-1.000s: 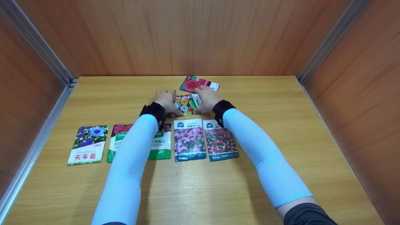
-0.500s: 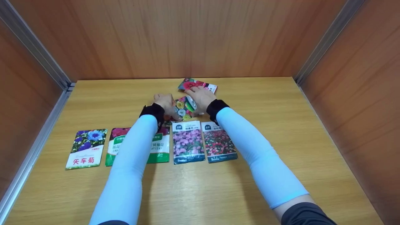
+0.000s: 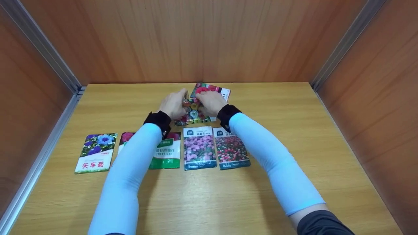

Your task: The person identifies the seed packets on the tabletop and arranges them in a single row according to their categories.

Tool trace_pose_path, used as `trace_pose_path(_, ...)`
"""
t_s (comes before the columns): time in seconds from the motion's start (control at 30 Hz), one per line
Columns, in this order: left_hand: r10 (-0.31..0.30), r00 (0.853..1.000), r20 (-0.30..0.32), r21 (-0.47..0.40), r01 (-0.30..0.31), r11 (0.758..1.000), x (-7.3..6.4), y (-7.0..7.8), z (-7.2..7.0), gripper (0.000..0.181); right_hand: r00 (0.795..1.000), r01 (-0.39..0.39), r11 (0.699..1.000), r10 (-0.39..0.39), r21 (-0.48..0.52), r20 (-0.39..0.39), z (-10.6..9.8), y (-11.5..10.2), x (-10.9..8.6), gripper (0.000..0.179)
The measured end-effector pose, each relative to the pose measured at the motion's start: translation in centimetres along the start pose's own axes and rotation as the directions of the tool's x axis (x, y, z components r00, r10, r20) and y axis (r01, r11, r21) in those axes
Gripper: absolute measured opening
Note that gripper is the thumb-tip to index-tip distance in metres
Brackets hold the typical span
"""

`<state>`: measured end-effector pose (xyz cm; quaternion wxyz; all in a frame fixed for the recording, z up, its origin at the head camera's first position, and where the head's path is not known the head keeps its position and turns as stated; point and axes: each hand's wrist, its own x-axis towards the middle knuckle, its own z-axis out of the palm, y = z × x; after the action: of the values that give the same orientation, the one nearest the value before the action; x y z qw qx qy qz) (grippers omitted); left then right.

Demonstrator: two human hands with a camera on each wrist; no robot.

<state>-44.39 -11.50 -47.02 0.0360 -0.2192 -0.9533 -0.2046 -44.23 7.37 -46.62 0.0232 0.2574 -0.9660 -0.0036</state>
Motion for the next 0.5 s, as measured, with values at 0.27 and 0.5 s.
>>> trace_pose_path(0.27, -0.064, 0.992, -0.113, -0.320, 0.024, 0.947, 0.0, 1.1, -1.9, 0.044, 0.958, 0.056, 0.938, 0.045, 0.342, -0.282, -1.4, 3.5, -3.8, 0.014)
trace_pose_path(0.5, 0.045, 0.996, -0.074, -0.326, -0.067, 0.943, -2.4, 0.4, -3.2, 0.011, 0.906, 0.035, 0.805, 0.224, 0.592, -0.359, -1.9, 7.5, -11.0, 0.013)
